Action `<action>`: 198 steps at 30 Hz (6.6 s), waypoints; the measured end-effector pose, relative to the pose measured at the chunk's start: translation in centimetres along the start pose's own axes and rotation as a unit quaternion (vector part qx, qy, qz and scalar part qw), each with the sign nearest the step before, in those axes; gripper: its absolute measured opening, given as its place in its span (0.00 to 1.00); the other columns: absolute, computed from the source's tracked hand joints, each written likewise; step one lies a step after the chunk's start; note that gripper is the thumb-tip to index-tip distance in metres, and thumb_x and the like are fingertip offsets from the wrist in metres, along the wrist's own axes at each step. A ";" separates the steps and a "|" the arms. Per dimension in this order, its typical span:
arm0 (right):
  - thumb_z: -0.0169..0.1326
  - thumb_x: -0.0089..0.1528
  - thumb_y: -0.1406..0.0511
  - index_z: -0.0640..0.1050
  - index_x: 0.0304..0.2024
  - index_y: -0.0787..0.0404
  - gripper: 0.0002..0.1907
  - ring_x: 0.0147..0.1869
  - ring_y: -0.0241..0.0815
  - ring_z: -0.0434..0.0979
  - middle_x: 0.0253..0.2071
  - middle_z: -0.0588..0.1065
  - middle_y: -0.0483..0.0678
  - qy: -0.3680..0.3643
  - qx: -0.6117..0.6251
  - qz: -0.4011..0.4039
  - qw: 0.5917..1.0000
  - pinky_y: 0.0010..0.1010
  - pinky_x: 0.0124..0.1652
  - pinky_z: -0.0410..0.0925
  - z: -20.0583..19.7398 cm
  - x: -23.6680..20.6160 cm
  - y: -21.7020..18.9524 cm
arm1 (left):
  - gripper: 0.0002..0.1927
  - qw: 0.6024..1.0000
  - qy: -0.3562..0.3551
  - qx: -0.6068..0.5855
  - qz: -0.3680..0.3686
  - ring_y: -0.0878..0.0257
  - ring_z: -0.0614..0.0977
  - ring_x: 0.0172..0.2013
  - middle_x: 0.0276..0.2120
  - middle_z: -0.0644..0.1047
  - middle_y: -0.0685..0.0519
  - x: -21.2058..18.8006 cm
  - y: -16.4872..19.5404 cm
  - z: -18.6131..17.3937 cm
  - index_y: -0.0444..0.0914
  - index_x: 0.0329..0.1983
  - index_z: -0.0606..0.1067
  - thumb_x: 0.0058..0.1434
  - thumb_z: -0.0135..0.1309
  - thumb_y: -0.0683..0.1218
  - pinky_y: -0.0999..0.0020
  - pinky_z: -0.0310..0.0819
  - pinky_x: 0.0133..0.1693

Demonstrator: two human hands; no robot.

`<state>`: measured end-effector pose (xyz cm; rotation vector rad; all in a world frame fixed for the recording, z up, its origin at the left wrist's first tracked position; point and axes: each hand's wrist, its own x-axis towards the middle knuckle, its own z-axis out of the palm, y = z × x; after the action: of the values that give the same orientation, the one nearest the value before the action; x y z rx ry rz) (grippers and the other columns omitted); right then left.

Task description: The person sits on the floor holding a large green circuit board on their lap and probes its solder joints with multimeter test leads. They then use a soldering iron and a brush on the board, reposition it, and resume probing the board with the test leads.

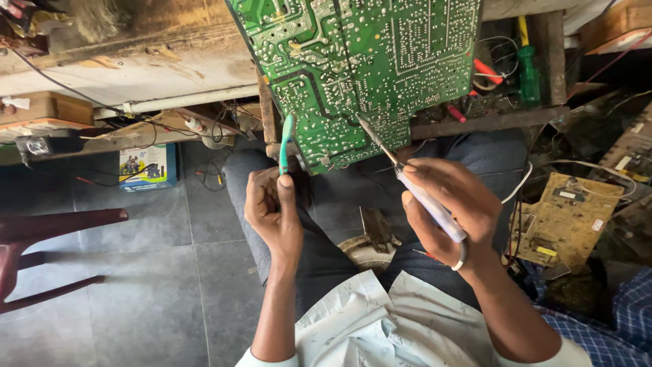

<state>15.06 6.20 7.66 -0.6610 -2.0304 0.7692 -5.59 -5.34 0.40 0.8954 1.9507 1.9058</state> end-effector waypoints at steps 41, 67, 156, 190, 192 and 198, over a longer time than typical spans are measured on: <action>0.60 0.60 0.77 0.78 0.54 0.66 0.19 0.50 0.47 0.84 0.52 0.78 0.59 0.001 -0.023 -0.003 1.000 0.29 0.49 0.77 0.5 0.0 -0.9 | 0.07 0.974 -0.027 0.177 0.141 0.55 0.81 0.42 0.41 0.77 0.46 2.6 4.7 2.8 0.31 0.44 0.75 0.65 0.61 0.36 0.64 0.75 0.44; 0.63 0.71 0.58 0.76 0.57 0.68 0.21 0.52 0.48 0.82 0.56 0.75 0.58 0.089 0.309 0.094 0.942 0.37 0.47 0.79 -1.0 -3.3 5.6 | 0.07 0.997 0.051 -0.053 0.009 0.76 0.69 0.33 0.35 0.73 0.62 3.7 -0.2 -0.2 0.36 0.43 0.73 0.69 0.61 0.40 0.79 0.62 0.36; 0.59 0.68 0.71 0.77 0.43 0.77 0.09 0.37 0.47 0.80 0.39 0.78 0.60 0.003 0.324 0.199 0.925 0.34 0.40 0.74 -4.8 5.5 8.5 | 0.06 0.988 -0.063 -0.137 -0.021 0.72 0.74 0.41 0.40 0.76 0.57 2.3 -3.5 2.9 0.29 0.44 0.79 0.66 0.63 0.36 0.77 0.68 0.45; 0.59 0.68 0.68 0.77 0.47 0.70 0.10 0.39 0.48 0.80 0.40 0.78 0.57 0.152 0.431 0.254 0.852 0.35 0.41 0.74 -1.2 -0.7 12.4 | 0.04 0.983 -0.077 -0.155 -0.065 0.76 0.70 0.35 0.38 0.73 0.61 2.6 -3.7 2.2 0.30 0.43 0.79 0.67 0.61 0.36 0.79 0.63 0.38; 0.59 0.68 0.68 0.76 0.46 0.70 0.10 0.39 0.47 0.80 0.40 0.79 0.56 0.164 0.431 0.256 0.850 0.35 0.41 0.74 -1.0 -0.7 12.5 | 0.04 0.983 -0.080 -0.154 -0.062 0.76 0.69 0.35 0.38 0.73 0.61 2.6 -3.7 2.2 0.30 0.43 0.79 0.67 0.61 0.36 0.79 0.63 0.38; 0.60 0.68 0.67 0.76 0.47 0.70 0.11 0.39 0.47 0.80 0.40 0.79 0.56 0.162 0.430 0.256 0.851 0.34 0.41 0.74 -0.6 -0.9 12.3 | 0.04 0.984 -0.077 -0.148 -0.070 0.76 0.70 0.34 0.39 0.74 0.60 2.6 -3.6 2.2 0.30 0.43 0.79 0.66 0.61 0.36 0.80 0.63 0.37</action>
<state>18.12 14.01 -1.47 -0.7177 -1.0093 1.6157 -7.16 -1.81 -2.70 0.7720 1.5480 1.9166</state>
